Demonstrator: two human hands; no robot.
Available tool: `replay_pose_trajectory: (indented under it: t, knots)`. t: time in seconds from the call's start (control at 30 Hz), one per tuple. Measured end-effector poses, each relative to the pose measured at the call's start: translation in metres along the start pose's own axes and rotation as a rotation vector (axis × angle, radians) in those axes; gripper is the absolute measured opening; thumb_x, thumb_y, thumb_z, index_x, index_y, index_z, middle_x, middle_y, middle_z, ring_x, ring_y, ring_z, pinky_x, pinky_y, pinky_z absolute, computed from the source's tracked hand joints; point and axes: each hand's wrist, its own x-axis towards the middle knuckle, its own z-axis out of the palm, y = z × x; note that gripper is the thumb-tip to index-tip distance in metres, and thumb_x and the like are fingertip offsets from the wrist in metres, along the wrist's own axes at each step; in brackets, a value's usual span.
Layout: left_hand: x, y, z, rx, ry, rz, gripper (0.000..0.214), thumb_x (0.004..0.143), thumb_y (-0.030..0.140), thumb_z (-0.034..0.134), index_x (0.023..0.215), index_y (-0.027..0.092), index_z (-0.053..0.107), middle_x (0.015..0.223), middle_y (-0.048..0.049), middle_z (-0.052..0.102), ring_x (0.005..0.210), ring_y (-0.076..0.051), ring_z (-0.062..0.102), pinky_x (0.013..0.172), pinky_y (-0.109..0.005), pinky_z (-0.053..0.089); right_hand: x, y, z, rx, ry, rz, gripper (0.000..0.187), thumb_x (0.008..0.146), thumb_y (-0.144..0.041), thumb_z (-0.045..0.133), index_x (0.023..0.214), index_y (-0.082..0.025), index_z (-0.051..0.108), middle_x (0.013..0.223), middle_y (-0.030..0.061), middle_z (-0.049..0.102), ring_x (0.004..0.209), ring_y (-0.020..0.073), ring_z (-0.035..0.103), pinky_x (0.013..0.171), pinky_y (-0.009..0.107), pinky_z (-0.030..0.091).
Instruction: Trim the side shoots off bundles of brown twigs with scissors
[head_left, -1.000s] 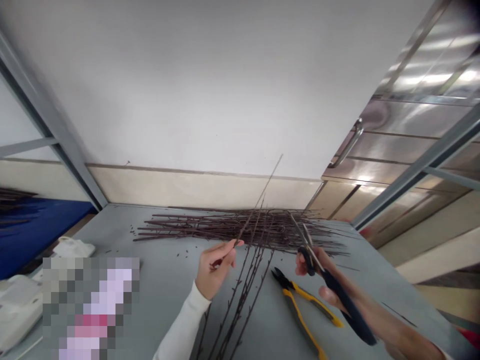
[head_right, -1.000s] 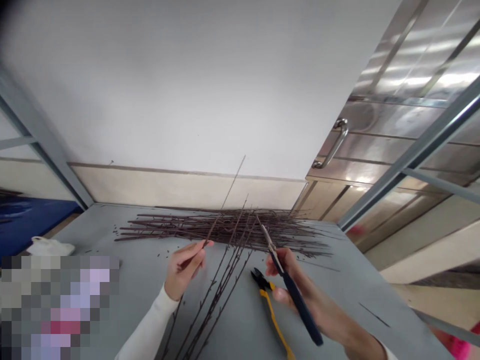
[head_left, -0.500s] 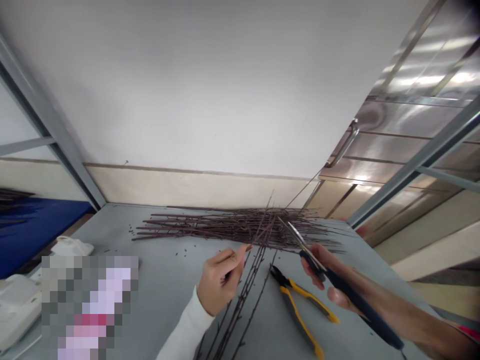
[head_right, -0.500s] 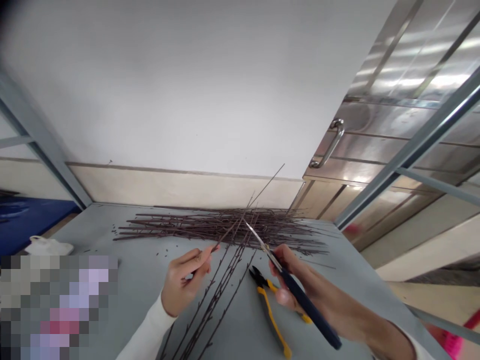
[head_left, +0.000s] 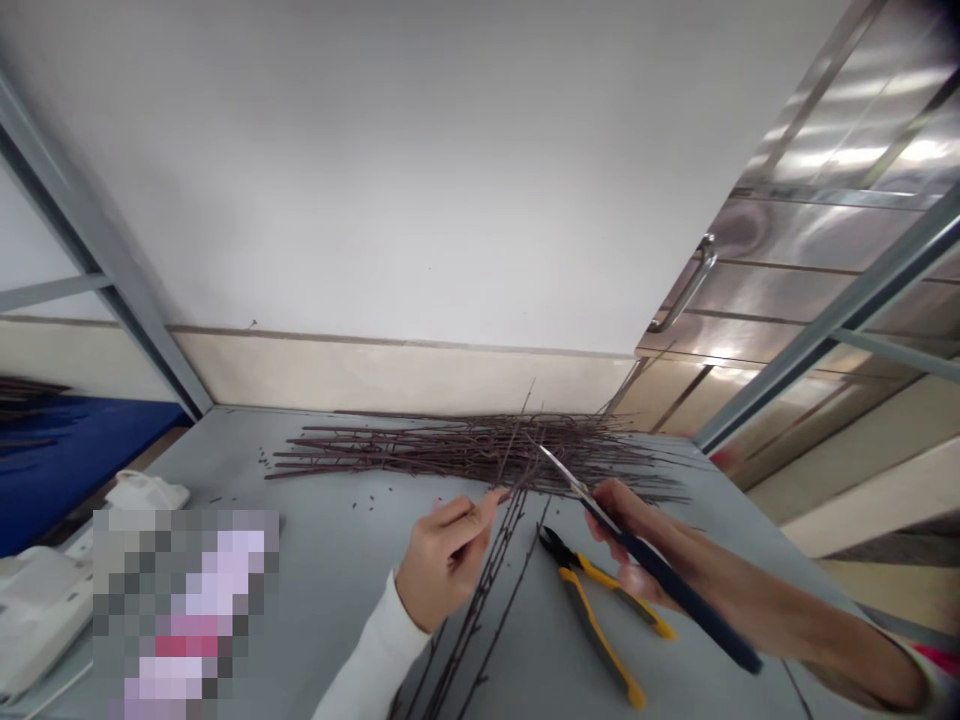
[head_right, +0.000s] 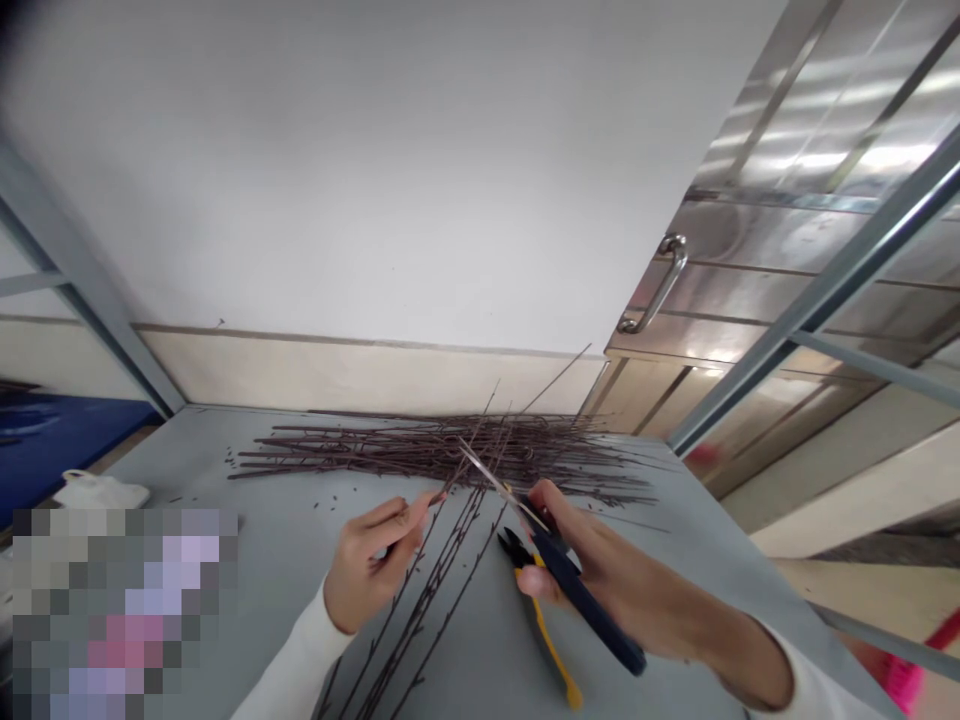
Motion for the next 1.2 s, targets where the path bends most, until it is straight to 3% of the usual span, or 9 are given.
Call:
replay_pose_trajectory:
  t: [0.1,0.23,0.43,0.57,0.7,0.8,0.9,1.0,1.2]
  knots:
    - [-0.002,0.001,0.0,0.02,-0.044,0.009,0.035,0.087,0.008,0.041,0.116,0.014,0.06,0.063,0.0014,0.048,0.048,-0.008,0.042,0.052,-0.016,0.045,0.003,-0.009,0.001,-0.108,-0.074,-0.009,0.031,0.083,-0.052,0.047,0.091,-0.023,0.044,0.083,0.0015,0.052,0.073,0.0164,0.051,0.067,0.029,0.046]
    - [-0.005,0.003,0.0,0.11,-0.066,0.06,0.038,0.088,0.007,0.038,0.12,0.013,0.056,0.066,-0.0005,0.053,0.05,-0.007,0.047,0.055,-0.014,0.048,0.008,-0.016,0.005,-0.197,0.008,0.034,0.032,0.081,-0.055,0.046,0.082,-0.023,0.042,0.077,0.0008,0.054,0.07,0.0173,0.053,0.063,0.029,0.045]
    - [-0.004,0.005,-0.003,0.275,-0.083,0.1,0.038,0.089,0.009,0.035,0.123,0.011,0.053,0.069,-0.0032,0.06,0.057,-0.008,0.058,0.061,-0.014,0.051,0.014,-0.001,0.012,-0.48,0.271,0.069,0.029,0.077,-0.045,0.052,0.068,-0.025,0.033,0.055,-0.0038,0.052,0.051,0.0159,0.049,0.049,0.025,0.034]
    - [-0.004,0.005,-0.005,0.335,-0.072,0.092,0.038,0.089,0.009,0.035,0.119,0.012,0.056,0.066,-0.0018,0.059,0.054,-0.007,0.057,0.064,-0.016,0.052,0.013,0.004,0.011,-0.519,0.294,0.022,0.027,0.078,-0.041,0.051,0.067,-0.026,0.032,0.052,-0.0042,0.051,0.048,0.0156,0.049,0.048,0.025,0.032]
    - [-0.006,0.003,-0.006,0.276,-0.085,0.06,0.038,0.089,0.009,0.036,0.12,0.013,0.057,0.066,-0.0013,0.057,0.052,-0.008,0.055,0.067,-0.02,0.053,0.011,0.004,0.013,-0.489,0.292,-0.021,0.028,0.079,-0.042,0.051,0.067,-0.026,0.031,0.052,-0.0045,0.051,0.046,0.0143,0.048,0.047,0.024,0.033]
    - [-0.004,0.004,-0.007,0.083,-0.099,0.02,0.035,0.089,0.013,0.037,0.116,0.013,0.059,0.067,-0.0036,0.059,0.057,-0.011,0.058,0.065,-0.022,0.052,0.008,0.006,0.014,-0.459,0.273,-0.022,0.029,0.078,-0.045,0.052,0.069,-0.026,0.032,0.054,-0.0047,0.05,0.047,0.0141,0.048,0.048,0.024,0.036]
    - [0.001,0.008,-0.008,-0.174,-0.12,-0.07,0.034,0.092,0.02,0.035,0.108,0.013,0.064,0.067,-0.0056,0.063,0.058,-0.013,0.058,0.062,-0.025,0.051,0.007,0.01,0.011,-0.43,0.235,-0.004,0.029,0.076,-0.047,0.055,0.079,-0.025,0.037,0.063,-0.0019,0.056,0.054,0.0162,0.053,0.051,0.026,0.04]
    - [0.007,0.015,-0.007,-0.317,-0.179,-0.257,0.035,0.091,0.031,0.038,0.099,0.013,0.068,0.067,-0.0058,0.065,0.052,-0.012,0.052,0.058,-0.025,0.048,0.009,0.013,0.006,-0.412,0.205,-0.023,0.031,0.076,-0.048,0.054,0.089,-0.024,0.039,0.074,0.0021,0.06,0.064,0.019,0.058,0.056,0.028,0.044]
    - [0.009,0.016,-0.003,-0.477,-0.295,-0.548,0.043,0.088,0.045,0.041,0.097,0.013,0.068,0.049,0.0039,0.045,0.044,-0.009,0.035,0.046,-0.021,0.034,0.02,0.013,0.0,-0.439,0.17,-0.105,0.03,0.076,-0.047,0.054,0.085,-0.024,0.037,0.072,0.0005,0.057,0.061,0.0172,0.055,0.056,0.028,0.044]
